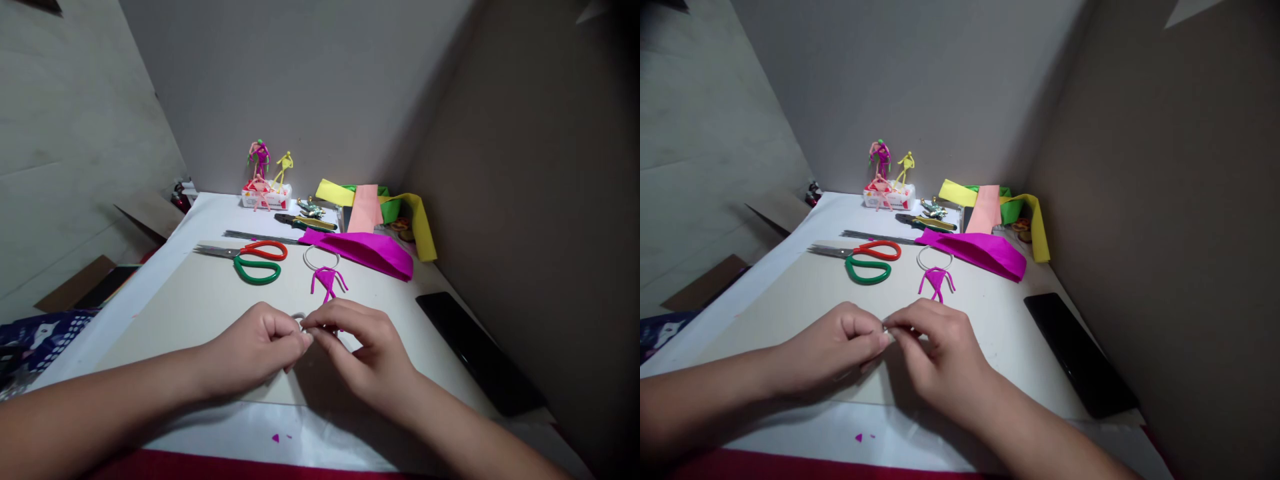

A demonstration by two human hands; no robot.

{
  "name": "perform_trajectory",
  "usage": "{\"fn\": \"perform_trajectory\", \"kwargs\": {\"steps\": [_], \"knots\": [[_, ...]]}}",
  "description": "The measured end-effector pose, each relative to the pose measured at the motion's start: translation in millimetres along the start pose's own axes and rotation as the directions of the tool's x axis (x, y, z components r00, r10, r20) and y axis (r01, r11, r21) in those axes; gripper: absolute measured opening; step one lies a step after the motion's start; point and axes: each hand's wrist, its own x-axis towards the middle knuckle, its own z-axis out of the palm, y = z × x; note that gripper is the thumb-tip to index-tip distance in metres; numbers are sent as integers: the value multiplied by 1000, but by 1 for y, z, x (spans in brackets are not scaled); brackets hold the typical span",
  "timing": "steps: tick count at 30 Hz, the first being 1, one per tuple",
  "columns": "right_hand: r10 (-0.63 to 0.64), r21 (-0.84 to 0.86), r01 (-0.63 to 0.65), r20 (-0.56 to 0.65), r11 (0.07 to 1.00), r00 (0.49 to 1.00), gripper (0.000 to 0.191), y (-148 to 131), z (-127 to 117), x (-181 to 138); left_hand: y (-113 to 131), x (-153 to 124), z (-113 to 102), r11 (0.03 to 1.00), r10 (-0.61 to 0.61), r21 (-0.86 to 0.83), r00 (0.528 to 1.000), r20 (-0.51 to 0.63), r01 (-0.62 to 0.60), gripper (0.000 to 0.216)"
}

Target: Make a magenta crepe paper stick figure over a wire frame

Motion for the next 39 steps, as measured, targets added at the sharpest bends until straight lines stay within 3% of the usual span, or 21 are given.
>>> {"fn": "perform_trajectory", "kwargs": {"steps": [11, 16, 22, 29, 32, 36, 39], "knots": [[-182, -117, 194, 104, 974, 978, 21, 5, -7, -1, -1, -1, -1, 999, -28, -39, 999, 32, 29, 37], [-130, -162, 151, 133, 975, 983, 16, 1, -6, -2, -4, -2, -2, 987, -60, -147, 997, 58, 68, 35], [-131, -235, 149, 89, 961, 987, 14, -1, -1, -6, -3, 0, 0, 960, -102, -261, 995, 4, 99, 27], [56, -18, -55, 80, 998, 995, 8, -8, 0, -4, 1, 0, 0, 966, -107, -234, 994, 7, 106, 26], [99, 1, -99, 94, 995, 991, 10, -6, 2, -1, 0, 0, 1, 961, -138, -238, 990, 10, 137, 25], [64, -27, -62, 90, 998, 994, 9, 0, 7, -2, 1, 0, 4, 802, -264, -530, 960, 98, 275, 27], [-24, -48, 26, 44, 998, 999, 10, 0, 9, -4, 4, -1, 6, 675, -285, -652, 937, 202, 346, 30]]}}
